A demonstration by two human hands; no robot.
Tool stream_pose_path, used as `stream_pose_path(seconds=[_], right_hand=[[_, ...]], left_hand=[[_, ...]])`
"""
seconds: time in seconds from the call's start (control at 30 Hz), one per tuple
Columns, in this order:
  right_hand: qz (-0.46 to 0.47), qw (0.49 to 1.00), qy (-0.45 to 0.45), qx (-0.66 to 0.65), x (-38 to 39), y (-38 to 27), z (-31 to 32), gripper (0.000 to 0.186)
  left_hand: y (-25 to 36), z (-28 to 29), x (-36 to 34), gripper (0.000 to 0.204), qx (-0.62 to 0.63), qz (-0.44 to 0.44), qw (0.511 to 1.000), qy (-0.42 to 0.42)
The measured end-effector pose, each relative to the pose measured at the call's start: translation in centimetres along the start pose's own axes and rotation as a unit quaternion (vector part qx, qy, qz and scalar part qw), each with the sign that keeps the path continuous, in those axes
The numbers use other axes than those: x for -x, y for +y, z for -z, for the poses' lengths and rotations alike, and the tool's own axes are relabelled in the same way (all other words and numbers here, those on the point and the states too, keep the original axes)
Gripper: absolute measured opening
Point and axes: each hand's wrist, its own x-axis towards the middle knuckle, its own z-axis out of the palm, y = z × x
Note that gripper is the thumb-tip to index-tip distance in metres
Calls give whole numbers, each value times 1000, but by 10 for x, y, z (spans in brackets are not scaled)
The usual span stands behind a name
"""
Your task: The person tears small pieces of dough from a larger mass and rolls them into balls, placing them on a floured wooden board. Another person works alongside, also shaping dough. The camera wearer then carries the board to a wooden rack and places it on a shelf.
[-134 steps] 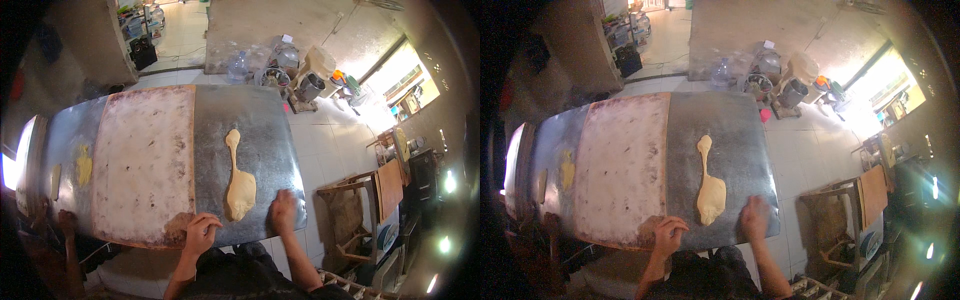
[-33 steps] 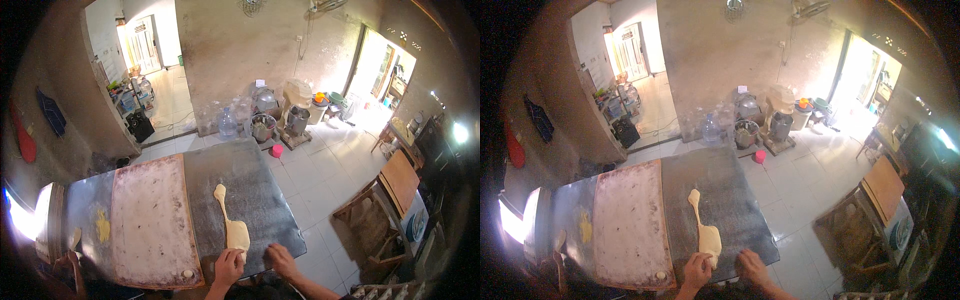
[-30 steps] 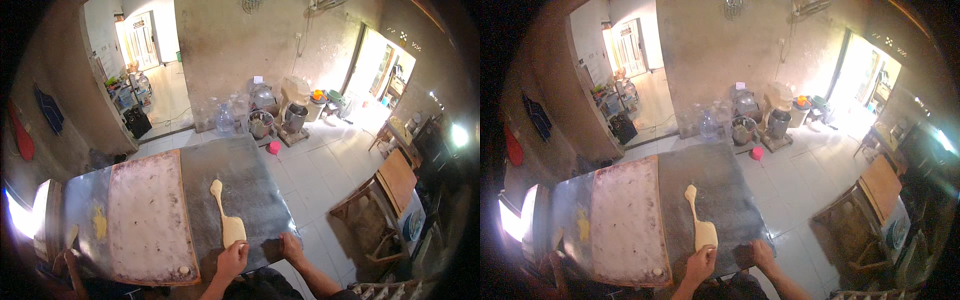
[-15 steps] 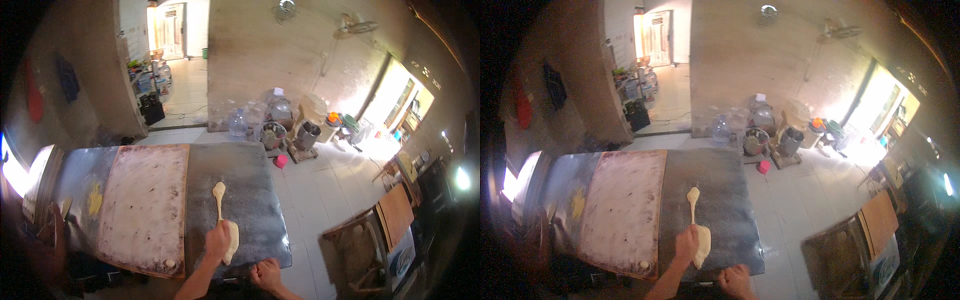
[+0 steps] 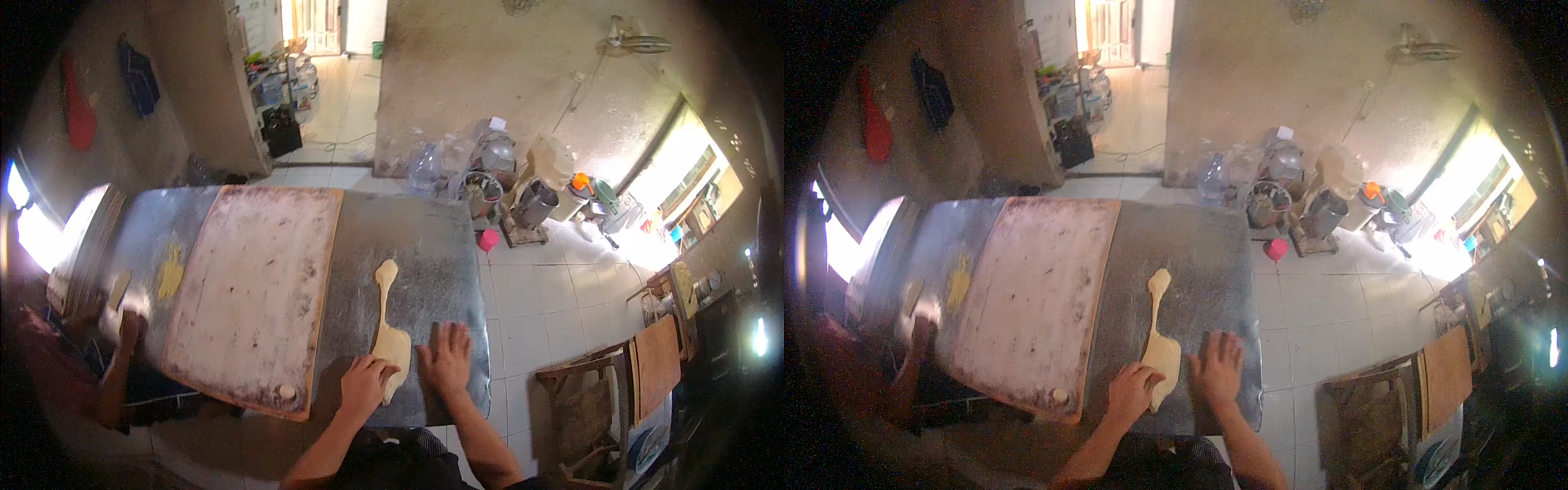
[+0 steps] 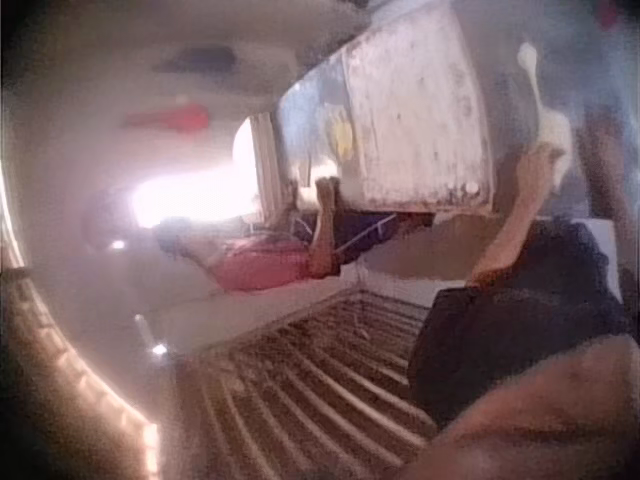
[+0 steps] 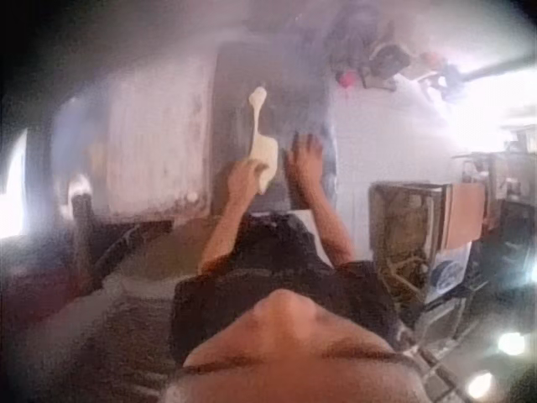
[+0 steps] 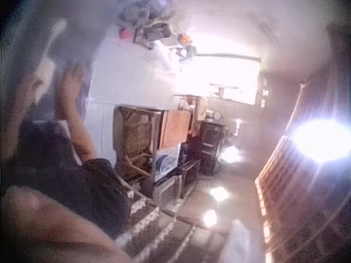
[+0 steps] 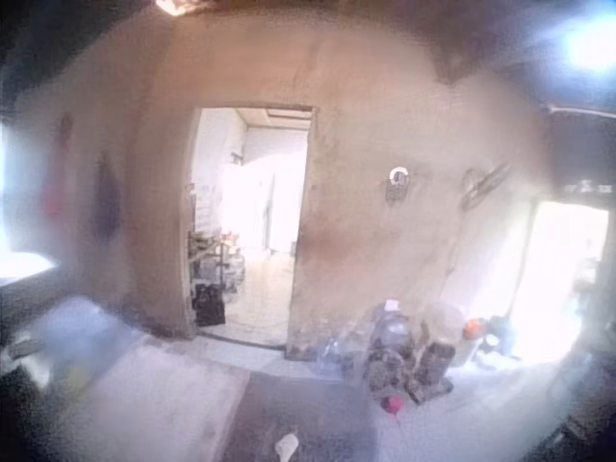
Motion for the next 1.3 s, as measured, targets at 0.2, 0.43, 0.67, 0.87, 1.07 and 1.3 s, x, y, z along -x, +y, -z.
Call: stream_pose_path(seconds=[0.2,0.43,0.67,0.87,1.07,1.3], right_hand=[[-155,981,-102,51,22,20,23,66],[17,988,-147,-35,29,8,-20,59],[43,989,-136,-25,-22,-2,-18,55],[-45,999,0,10,-41,60,-31,57],[-96,990,57,-85,-15,37,25,43],[-130,989,-61,-32,-23,15,9,24]], left_hand=[[19,22,23,16,64,60,994,70],[24,35,45,14,133,98,986,38],[24,46,51,15,119,124,985,30],[16,45,55,16,117,131,984,6],[7,55,43,26,60,130,990,-11],[43,14,35,77,-71,219,958,-173]])
